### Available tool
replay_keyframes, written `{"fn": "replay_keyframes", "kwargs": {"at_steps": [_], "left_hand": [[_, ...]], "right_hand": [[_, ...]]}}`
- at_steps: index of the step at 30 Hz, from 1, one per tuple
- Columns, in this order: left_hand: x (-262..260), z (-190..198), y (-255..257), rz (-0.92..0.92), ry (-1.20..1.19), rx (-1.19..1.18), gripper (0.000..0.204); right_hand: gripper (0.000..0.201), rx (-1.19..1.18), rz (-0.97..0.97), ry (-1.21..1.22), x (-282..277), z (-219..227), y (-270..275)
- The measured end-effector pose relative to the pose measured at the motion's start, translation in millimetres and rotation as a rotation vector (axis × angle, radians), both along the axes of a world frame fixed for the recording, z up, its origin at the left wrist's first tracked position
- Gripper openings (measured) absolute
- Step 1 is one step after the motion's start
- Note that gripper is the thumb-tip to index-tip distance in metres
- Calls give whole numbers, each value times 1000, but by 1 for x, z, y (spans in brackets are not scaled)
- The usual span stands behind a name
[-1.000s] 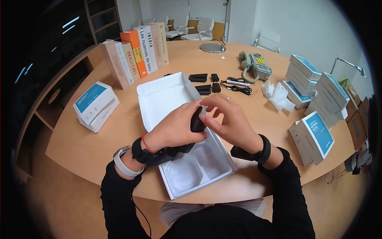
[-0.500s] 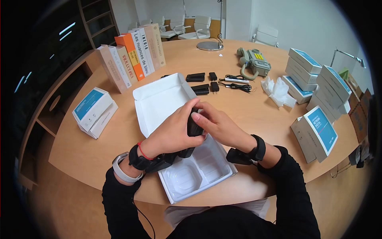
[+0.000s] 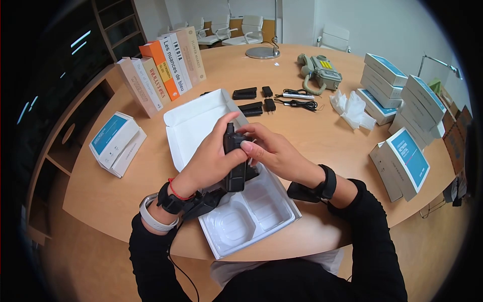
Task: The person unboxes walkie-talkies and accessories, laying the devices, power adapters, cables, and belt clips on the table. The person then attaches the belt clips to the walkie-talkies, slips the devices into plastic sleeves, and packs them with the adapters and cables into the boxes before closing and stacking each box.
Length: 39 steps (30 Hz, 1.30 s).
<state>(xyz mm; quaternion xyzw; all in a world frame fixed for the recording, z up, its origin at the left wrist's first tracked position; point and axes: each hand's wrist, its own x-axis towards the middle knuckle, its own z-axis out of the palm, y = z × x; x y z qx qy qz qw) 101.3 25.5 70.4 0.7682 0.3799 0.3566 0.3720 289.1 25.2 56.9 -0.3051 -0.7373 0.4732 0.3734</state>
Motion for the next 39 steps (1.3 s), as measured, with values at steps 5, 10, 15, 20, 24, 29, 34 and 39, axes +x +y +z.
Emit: {"fn": "replay_keyframes", "kwargs": {"at_steps": [5, 10, 15, 20, 24, 29, 34, 39], "left_hand": [[-1, 0, 1, -32, -274, -285, 59], [-1, -7, 6, -68, -328, -357, 56], [0, -2, -1, -118, -281, -427, 61], [6, -4, -30, -142, -389, -502, 61], [5, -28, -44, -132, -334, -545, 62], [10, -31, -62, -67, -357, -601, 69], [7, -37, -68, -81, -173, -300, 83], [7, -35, -63, -145, -155, -286, 87]], "right_hand": [[57, 187, -28, -1, -3, -5, -3], [59, 69, -14, -102, -2, 3, -7], [45, -120, -34, 134, -4, -1, -4], [34, -181, 22, 111, 2, 5, -18], [29, -377, 53, 52, 11, -7, -30], [27, -410, 5, 127, 10, -16, -38], [29, -390, -80, 208, 6, -23, -31], [27, -344, -124, 94, 5, -18, -31]]}}
